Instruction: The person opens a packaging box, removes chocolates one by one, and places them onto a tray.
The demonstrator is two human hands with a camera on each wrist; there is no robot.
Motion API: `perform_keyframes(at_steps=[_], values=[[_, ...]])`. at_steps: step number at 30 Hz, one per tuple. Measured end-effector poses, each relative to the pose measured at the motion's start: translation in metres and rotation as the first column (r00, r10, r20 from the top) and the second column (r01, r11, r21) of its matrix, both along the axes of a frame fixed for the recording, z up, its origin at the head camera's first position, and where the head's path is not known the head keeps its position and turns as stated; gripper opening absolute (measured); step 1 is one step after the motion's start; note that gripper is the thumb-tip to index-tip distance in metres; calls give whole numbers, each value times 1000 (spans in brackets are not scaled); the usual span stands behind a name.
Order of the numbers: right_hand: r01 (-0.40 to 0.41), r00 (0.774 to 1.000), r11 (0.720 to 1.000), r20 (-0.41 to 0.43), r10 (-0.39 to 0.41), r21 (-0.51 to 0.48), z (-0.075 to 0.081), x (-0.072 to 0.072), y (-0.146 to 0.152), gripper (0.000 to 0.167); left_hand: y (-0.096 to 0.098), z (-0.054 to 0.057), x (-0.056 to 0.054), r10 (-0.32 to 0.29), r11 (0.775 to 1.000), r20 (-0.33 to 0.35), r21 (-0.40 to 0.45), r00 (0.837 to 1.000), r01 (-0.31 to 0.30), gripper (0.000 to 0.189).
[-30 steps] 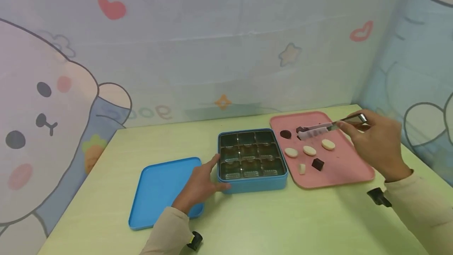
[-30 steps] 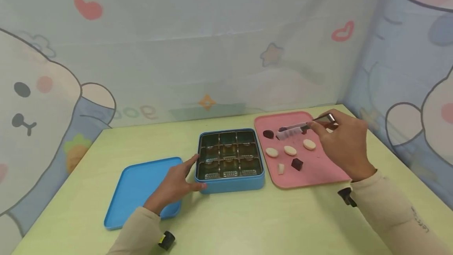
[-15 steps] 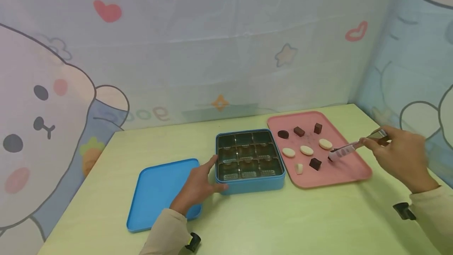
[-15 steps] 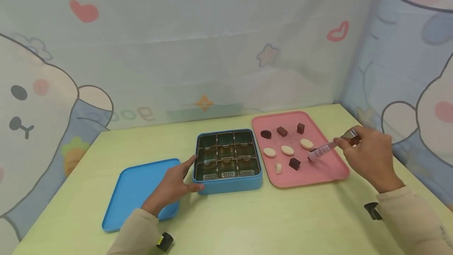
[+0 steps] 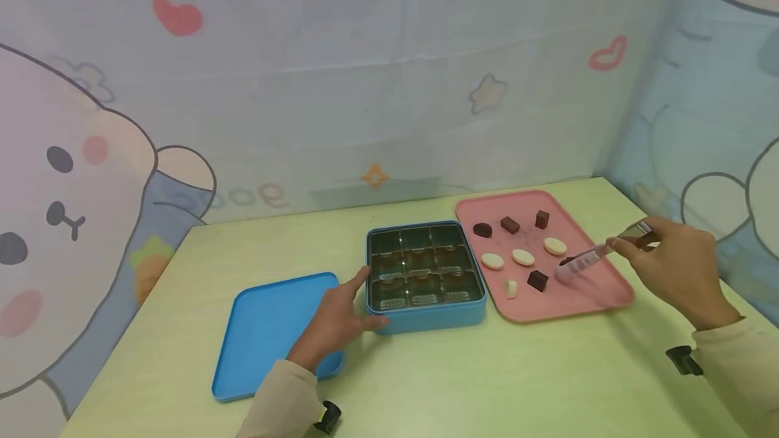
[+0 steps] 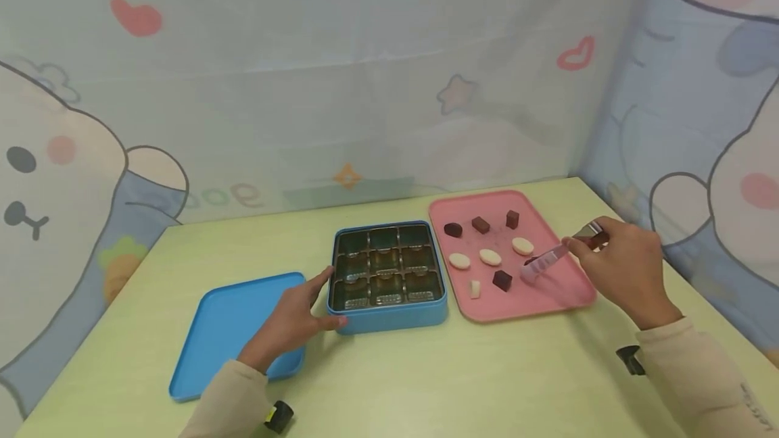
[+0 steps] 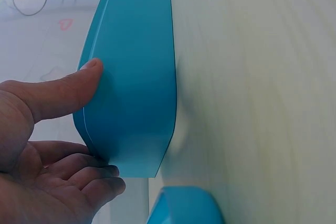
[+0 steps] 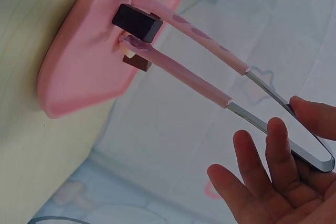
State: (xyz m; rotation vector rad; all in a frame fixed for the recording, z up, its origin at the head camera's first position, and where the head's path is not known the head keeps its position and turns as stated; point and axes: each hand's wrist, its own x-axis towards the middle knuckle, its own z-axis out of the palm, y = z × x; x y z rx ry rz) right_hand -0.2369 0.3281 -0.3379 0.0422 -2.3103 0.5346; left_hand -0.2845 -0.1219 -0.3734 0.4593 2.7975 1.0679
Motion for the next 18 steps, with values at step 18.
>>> perform_keyframes(at_steps=[18], values=[[32,994,999,-101,-36,-33,13,8,7,17,-1,2,1,-3,1000,-13,-20,1000,2,95]])
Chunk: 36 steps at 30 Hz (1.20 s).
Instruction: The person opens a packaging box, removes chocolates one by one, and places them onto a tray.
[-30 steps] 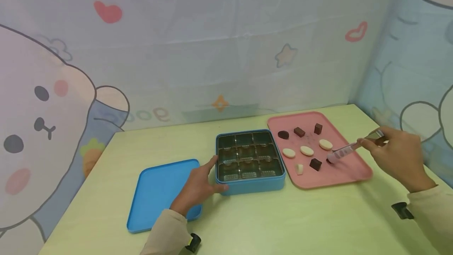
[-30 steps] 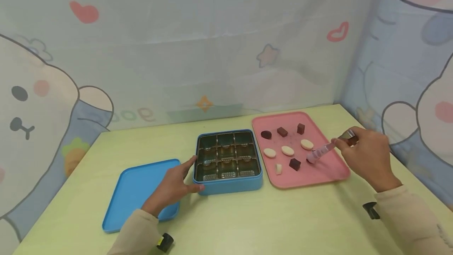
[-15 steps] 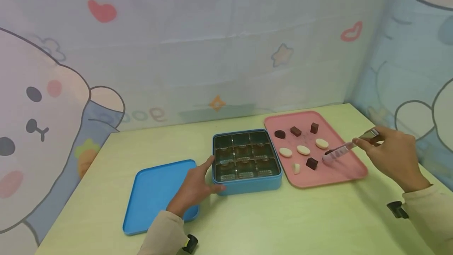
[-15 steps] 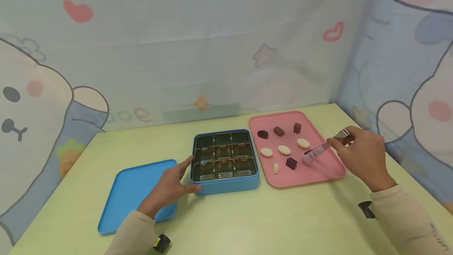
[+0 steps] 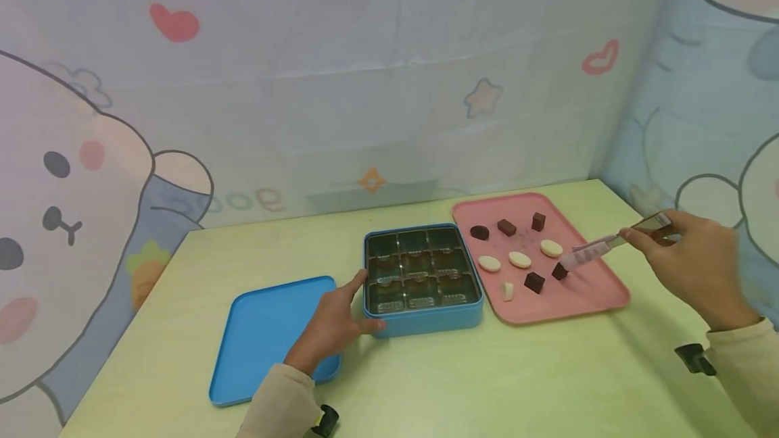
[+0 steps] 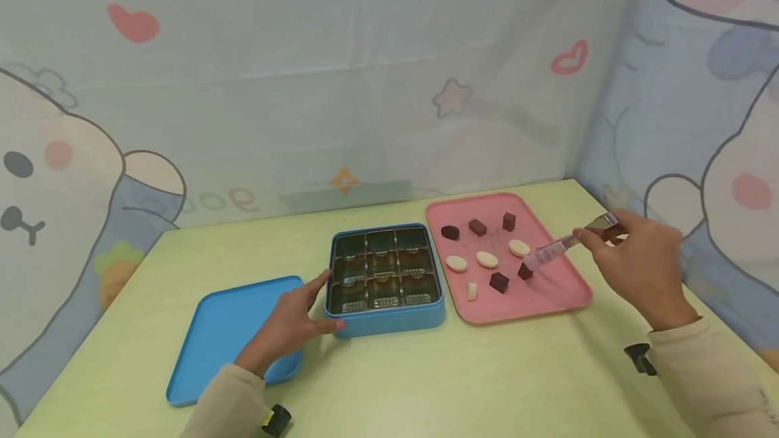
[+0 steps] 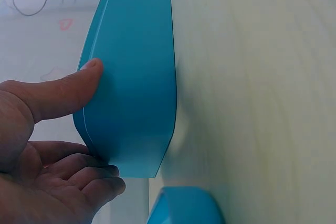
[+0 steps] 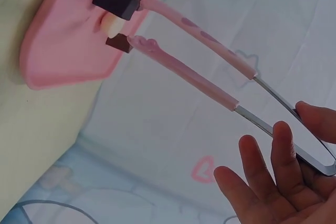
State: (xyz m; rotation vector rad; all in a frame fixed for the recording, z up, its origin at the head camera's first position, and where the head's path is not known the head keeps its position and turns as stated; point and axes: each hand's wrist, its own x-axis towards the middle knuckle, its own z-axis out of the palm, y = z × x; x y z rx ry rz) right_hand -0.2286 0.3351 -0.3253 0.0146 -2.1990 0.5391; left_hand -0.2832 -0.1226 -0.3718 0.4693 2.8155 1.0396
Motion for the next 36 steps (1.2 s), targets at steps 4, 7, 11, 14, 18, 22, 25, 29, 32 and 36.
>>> perform_keyframes(at_steps=[4,7,11,14,18,22,25,29,32,36], values=[[53,999,998,-5,-54,-37,2,1,5,24,0,-1,0,-2,1000,-2,3,1000,2,94],[89,996,994,-19,-90,-56,-1,1,9,24,0,-2,-1,-5,1000,-1,11,1000,5,93],[119,991,990,-53,-124,-78,-10,-3,14,17,0,-2,-1,-10,1000,-4,19,1000,11,93],[111,989,991,-93,-118,-77,-20,-8,19,13,0,-2,-2,-8,1000,-6,21,1000,9,93],[112,988,993,-105,-116,-39,-33,-14,29,15,0,-2,-2,-4,1000,-7,17,1000,5,93],[206,978,978,-3,-207,-32,-43,-13,39,26,0,-4,-2,-8,1000,1,16,1000,8,94],[247,967,967,78,-243,-56,-46,-13,43,27,0,-4,-2,-5,1000,6,18,1000,5,94],[276,949,957,186,-255,-94,-47,-14,46,33,-1,-2,-2,3,1000,0,17,1000,-3,94],[287,933,952,254,-253,-107,-47,-14,49,38,-1,-1,-2,4,1000,-6,17,1000,-4,93],[299,898,952,358,-255,-70,-46,-13,57,45,-1,0,-2,6,1000,-4,17,1000,-6,93]])
